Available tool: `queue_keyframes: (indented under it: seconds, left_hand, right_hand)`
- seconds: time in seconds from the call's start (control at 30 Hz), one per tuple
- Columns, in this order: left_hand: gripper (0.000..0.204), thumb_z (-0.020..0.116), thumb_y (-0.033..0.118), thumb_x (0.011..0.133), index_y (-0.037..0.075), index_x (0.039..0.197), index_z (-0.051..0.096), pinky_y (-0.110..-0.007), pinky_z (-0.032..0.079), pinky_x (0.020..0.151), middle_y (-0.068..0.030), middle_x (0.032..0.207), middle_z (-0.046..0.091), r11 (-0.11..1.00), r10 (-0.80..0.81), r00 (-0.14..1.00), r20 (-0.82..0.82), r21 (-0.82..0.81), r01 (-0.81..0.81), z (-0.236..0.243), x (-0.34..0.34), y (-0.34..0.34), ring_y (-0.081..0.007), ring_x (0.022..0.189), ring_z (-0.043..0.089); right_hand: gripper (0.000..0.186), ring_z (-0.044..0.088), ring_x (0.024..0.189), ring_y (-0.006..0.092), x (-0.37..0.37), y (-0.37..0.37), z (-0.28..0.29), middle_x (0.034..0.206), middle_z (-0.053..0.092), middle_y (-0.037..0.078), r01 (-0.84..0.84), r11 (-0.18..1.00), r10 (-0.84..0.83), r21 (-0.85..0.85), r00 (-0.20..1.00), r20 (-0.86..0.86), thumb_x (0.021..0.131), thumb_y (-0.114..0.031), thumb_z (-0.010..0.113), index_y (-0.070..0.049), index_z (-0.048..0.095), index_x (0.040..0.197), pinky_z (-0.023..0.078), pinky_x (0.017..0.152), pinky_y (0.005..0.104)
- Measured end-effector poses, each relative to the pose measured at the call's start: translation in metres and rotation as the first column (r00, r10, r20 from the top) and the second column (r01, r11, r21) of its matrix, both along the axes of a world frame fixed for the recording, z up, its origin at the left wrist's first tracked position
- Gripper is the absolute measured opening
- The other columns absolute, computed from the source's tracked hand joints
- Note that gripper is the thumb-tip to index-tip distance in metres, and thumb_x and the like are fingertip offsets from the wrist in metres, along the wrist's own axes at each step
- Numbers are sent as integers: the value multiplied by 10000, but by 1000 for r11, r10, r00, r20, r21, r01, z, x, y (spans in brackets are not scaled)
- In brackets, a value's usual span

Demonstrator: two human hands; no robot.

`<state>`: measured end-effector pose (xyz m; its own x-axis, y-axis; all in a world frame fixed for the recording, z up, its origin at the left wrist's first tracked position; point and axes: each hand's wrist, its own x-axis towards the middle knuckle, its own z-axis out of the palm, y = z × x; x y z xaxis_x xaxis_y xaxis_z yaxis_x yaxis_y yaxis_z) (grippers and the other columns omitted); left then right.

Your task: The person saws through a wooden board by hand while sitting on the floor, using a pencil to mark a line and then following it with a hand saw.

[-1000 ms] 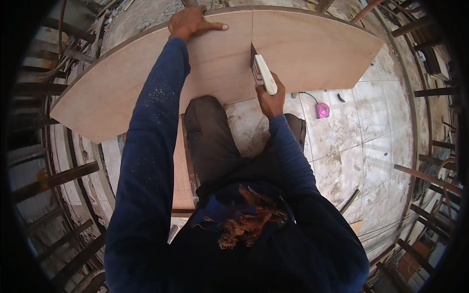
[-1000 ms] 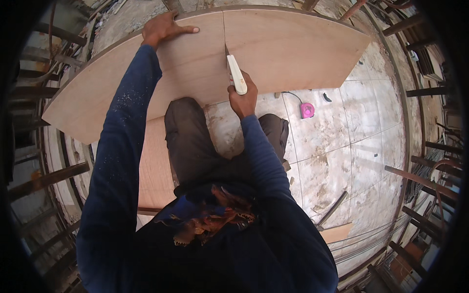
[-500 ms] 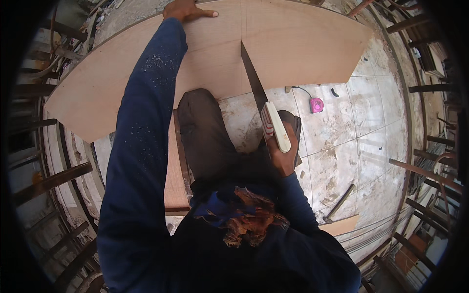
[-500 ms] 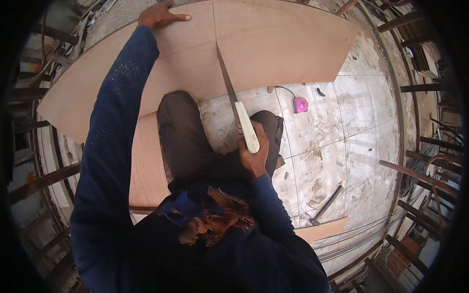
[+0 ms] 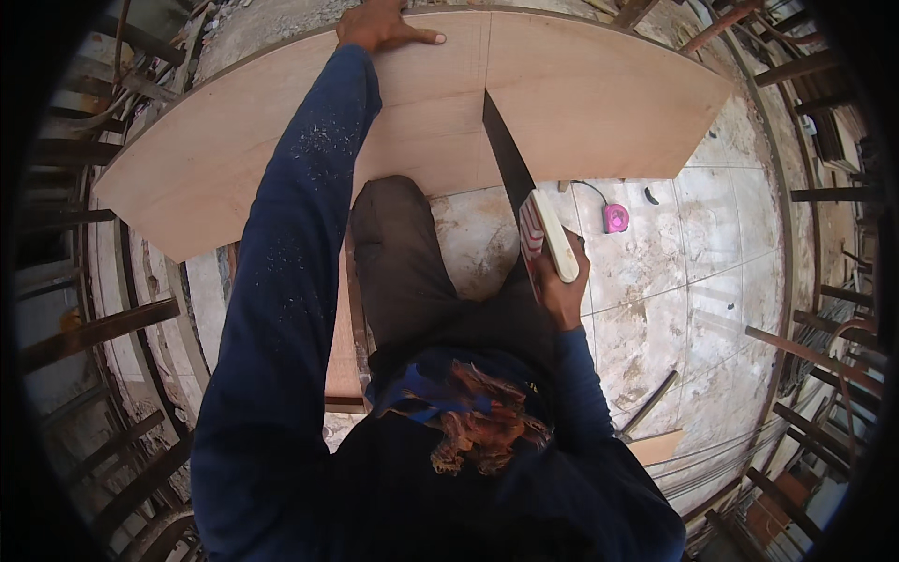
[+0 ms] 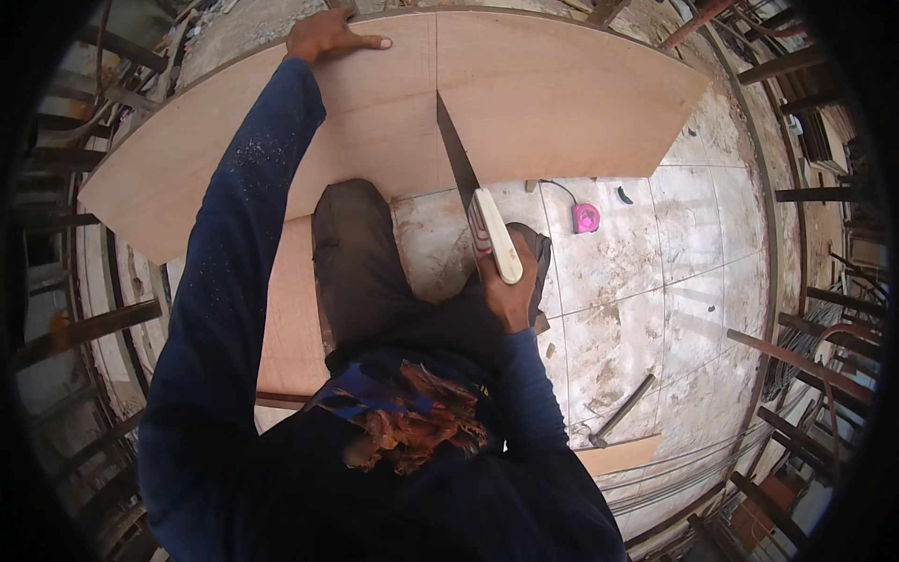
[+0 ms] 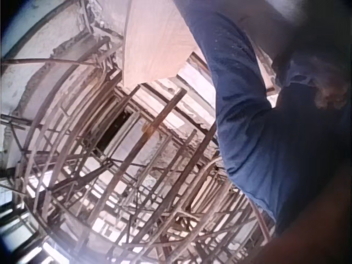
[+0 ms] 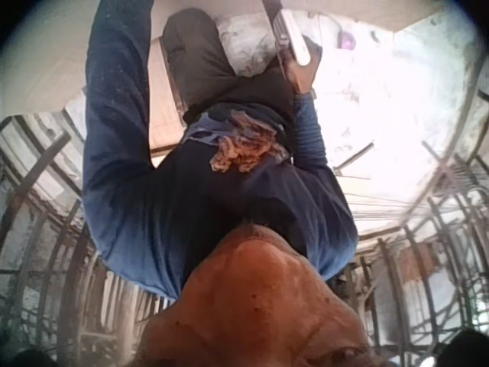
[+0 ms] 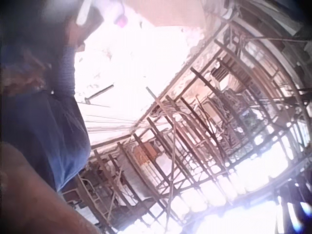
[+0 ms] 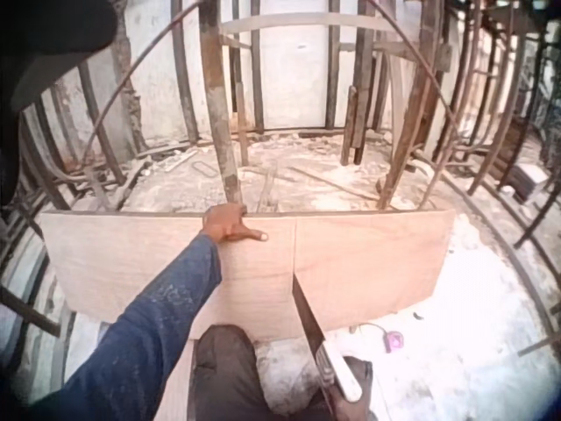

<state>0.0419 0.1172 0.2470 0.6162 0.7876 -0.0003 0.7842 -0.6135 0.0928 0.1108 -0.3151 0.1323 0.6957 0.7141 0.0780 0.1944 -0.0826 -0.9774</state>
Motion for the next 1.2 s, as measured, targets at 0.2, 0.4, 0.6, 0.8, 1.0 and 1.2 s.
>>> queue_keyframes:
  seconds: [0.2, 0.4, 0.6, 0.8, 1.0, 1.2]
  left_hand:
    - [1027, 712, 828, 552, 38, 1207, 659, -470, 505, 940, -207, 1188, 670, 1000, -21, 999, 28, -10, 21, 7, 8, -22, -373, 1127, 632]
    - [1057, 702, 842, 553, 39, 1238, 644, -470, 491, 967, -191, 1228, 660, 999, 35, 999, -6, -5, -35, -15, -9, 21, -364, 1166, 615]
    - [1084, 695, 852, 539, 31, 1244, 640, -466, 492, 968, -209, 1236, 651, 999, -7, 1000, -28, -31, 6, 8, 25, -9, -380, 1161, 613]
    - [1081, 699, 846, 537, 27, 1240, 646, -453, 497, 961, -225, 1211, 660, 1000, -9, 999, 47, 14, 9, -18, 3, 29, -384, 1153, 619]
    - [1036, 696, 846, 545, 27, 1180, 684, -454, 494, 958, -213, 1192, 671, 997, 28, 998, -64, -74, -33, -10, -5, 33, -378, 1137, 625]
    - [1049, 695, 843, 553, 27, 1211, 663, -464, 496, 954, -206, 1219, 660, 999, -19, 999, -38, -51, 17, -7, 35, 10, -372, 1139, 625]
  right_hand:
    - [315, 631, 774, 210, 36, 133, -32, 834, 669, 131, 14, 997, -9, 81, 998, -62, 746, -37, 633, 28, 623, 1055, 501, 740, 322]
    - [387, 658, 989, 201, -33, -83, 19, 1030, 674, 144, -37, 988, 32, -148, 999, -35, 771, -16, 621, 28, 605, 1155, 495, 891, 311]
    - [295, 635, 789, 197, 28, 78, -30, 877, 671, 139, 7, 999, -6, 49, 1000, -14, 779, -35, 638, 9, 606, 1069, 500, 760, 312]
    - [336, 648, 855, 208, -1, 54, -27, 929, 677, 131, 1, 998, -7, -56, 995, -102, 774, -38, 639, 2, 605, 1106, 503, 822, 319]
    - [338, 667, 999, 208, -26, -61, 16, 1038, 686, 147, -32, 993, 11, -112, 984, -178, 814, -24, 641, 31, 612, 1146, 494, 915, 332]
    - [276, 607, 712, 197, 50, 147, -32, 783, 643, 122, 47, 998, -48, -42, 998, -27, 736, -33, 651, 28, 601, 1000, 496, 691, 321]
